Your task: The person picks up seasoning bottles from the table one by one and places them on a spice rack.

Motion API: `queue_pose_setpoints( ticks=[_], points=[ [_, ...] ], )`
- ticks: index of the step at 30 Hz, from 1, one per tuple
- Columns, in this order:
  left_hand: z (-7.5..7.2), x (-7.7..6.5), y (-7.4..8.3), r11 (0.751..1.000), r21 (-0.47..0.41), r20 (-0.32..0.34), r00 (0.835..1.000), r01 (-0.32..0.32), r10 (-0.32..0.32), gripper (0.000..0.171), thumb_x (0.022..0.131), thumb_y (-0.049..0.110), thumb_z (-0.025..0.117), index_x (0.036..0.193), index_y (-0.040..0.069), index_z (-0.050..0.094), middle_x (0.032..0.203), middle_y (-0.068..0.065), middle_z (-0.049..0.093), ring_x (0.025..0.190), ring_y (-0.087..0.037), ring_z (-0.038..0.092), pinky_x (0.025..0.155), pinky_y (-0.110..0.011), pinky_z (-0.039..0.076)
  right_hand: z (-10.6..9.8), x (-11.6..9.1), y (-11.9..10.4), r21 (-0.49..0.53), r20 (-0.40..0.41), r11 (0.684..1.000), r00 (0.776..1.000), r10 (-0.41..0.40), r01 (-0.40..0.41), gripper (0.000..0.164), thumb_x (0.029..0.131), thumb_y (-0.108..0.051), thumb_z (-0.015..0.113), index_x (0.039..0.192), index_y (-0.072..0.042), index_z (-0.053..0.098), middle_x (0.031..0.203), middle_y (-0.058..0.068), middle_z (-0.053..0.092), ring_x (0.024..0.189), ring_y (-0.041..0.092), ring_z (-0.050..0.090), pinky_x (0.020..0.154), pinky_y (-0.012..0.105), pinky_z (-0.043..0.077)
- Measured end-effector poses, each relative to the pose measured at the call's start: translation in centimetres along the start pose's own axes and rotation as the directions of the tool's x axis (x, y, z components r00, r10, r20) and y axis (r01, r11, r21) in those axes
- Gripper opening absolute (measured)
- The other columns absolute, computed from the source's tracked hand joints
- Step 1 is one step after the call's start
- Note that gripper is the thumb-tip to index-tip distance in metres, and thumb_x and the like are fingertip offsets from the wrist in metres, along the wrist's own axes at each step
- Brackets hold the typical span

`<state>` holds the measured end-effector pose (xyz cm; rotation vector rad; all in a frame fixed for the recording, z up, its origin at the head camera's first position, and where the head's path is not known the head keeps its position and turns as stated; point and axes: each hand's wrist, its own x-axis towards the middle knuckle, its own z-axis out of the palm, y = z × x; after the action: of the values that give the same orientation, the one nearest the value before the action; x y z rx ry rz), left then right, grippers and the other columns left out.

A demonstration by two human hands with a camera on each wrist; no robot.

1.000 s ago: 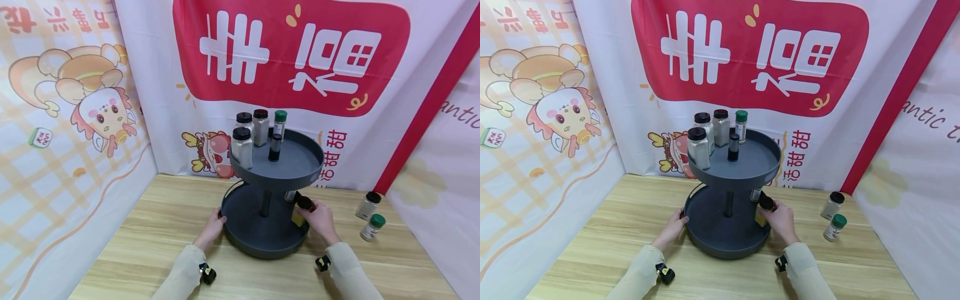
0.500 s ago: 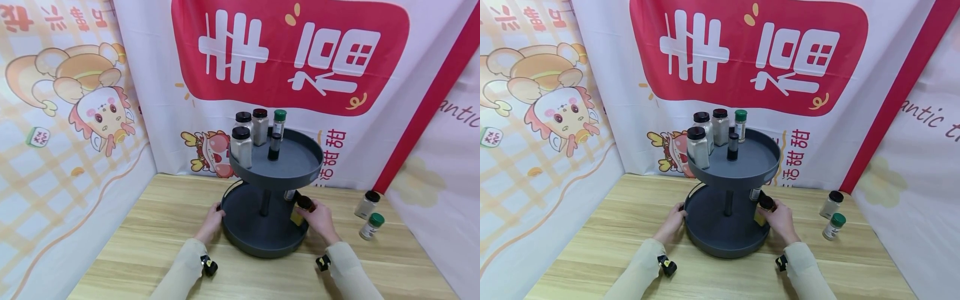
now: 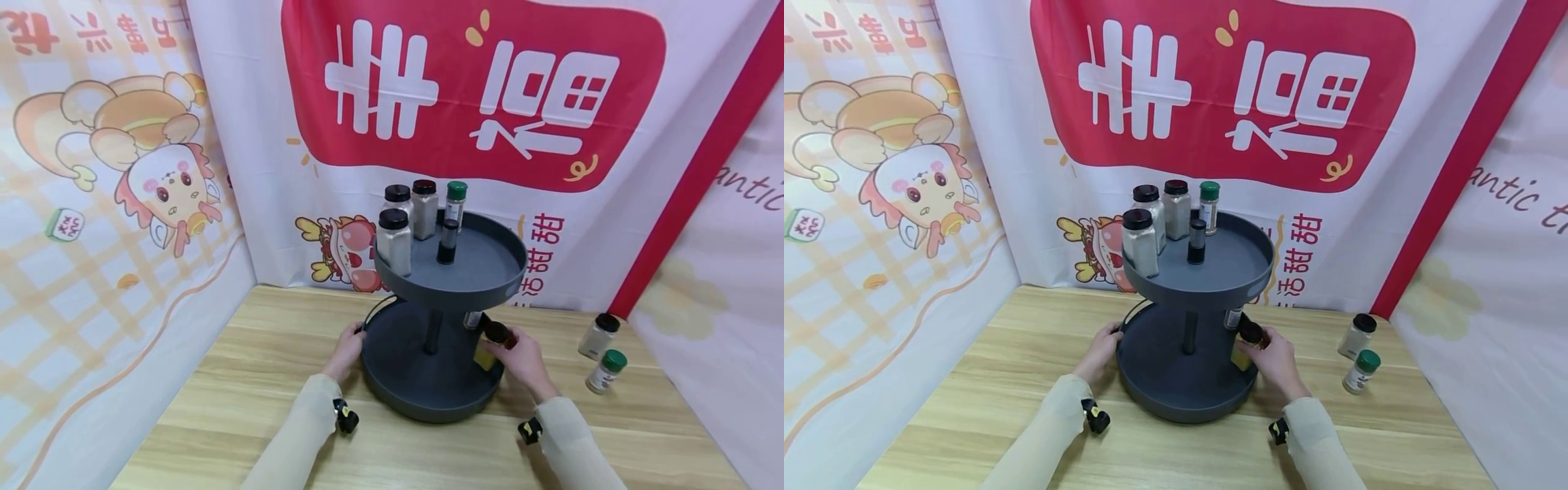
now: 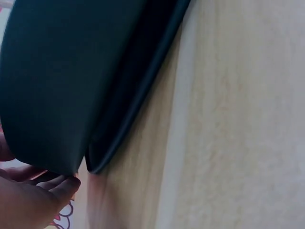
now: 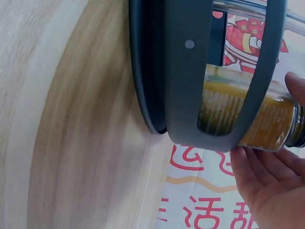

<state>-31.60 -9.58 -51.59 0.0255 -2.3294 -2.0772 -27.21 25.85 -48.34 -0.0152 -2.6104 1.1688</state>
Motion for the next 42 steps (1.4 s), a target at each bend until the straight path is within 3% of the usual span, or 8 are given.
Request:
queue_pose_setpoints(
  ticks=[5, 11, 18, 28, 42],
  points=[
    [-0.1, 0.5, -0.4, 1.0, 0.029, -0.004, 1.0, 0.012, -0.012, 0.038, 0.096, 0.006, 0.04, 0.128, -0.014, 0.045, 0.13, -0.03, 0.047, 0.122, -0.039, 0.041, 0.105, -0.048, 0.03, -0.2, -0.3, 0.4, 0.089, 0.046, 0.996, 0.999, 0.002, -0.006, 0.056, 0.077, -0.035, 0.078, 0.119, -0.003, 0.059, 0.111, 0.016, 0.065, 0.1, 0.027, 0.062, 0.084, 0.038, 0.052],
    [-0.2, 1.0, -0.6, 0.999, 0.032, -0.002, 1.0, 0.005, -0.005, 0.037, 0.098, 0.007, 0.038, 0.128, -0.013, 0.046, 0.129, -0.029, 0.048, 0.122, -0.038, 0.041, 0.105, -0.047, 0.03, -1.0, -0.6, 0.8, 0.137, 0.058, 0.99, 0.997, -0.042, 0.033, 0.053, 0.078, -0.024, 0.079, 0.122, -0.002, 0.057, 0.111, 0.017, 0.064, 0.103, 0.029, 0.059, 0.087, 0.039, 0.05],
    [-0.4, 1.0, -0.5, 0.999, 0.04, 0.019, 1.0, -0.012, 0.011, 0.037, 0.097, 0.002, 0.037, 0.129, -0.015, 0.044, 0.131, -0.031, 0.046, 0.124, -0.04, 0.04, 0.105, -0.048, 0.029, -2.2, -1.0, 1.6, 0.087, 0.075, 0.996, 0.997, -0.014, 0.007, 0.055, 0.084, -0.022, 0.073, 0.126, 0.006, 0.051, 0.114, 0.024, 0.06, 0.103, 0.035, 0.06, 0.087, 0.041, 0.05],
    [-0.5, 0.1, -0.1, 0.999, 0.036, 0.038, 0.999, -0.037, 0.036, 0.037, 0.095, -0.001, 0.037, 0.129, -0.015, 0.043, 0.131, -0.032, 0.046, 0.123, -0.041, 0.041, 0.105, -0.048, 0.03, -4.2, -0.9, 3.4, 0.004, -0.013, 1.0, 1.0, -0.021, 0.021, 0.039, 0.09, -0.016, 0.064, 0.119, 0.01, 0.056, 0.107, 0.024, 0.063, 0.099, 0.035, 0.06, 0.084, 0.043, 0.051],
    [-0.6, -1.3, 0.1, 0.998, 0.033, 0.087, 0.995, -0.047, 0.044, 0.038, 0.095, -0.004, 0.038, 0.13, -0.017, 0.038, 0.131, -0.034, 0.043, 0.123, -0.043, 0.04, 0.104, -0.049, 0.031, -7.8, -0.8, 4.0, -0.13, -0.049, 0.991, 0.998, 0.027, -0.033, 0.047, 0.094, -0.032, 0.058, 0.121, 0.006, 0.057, 0.11, 0.024, 0.063, 0.099, 0.035, 0.06, 0.08, 0.045, 0.051]
  ],
)
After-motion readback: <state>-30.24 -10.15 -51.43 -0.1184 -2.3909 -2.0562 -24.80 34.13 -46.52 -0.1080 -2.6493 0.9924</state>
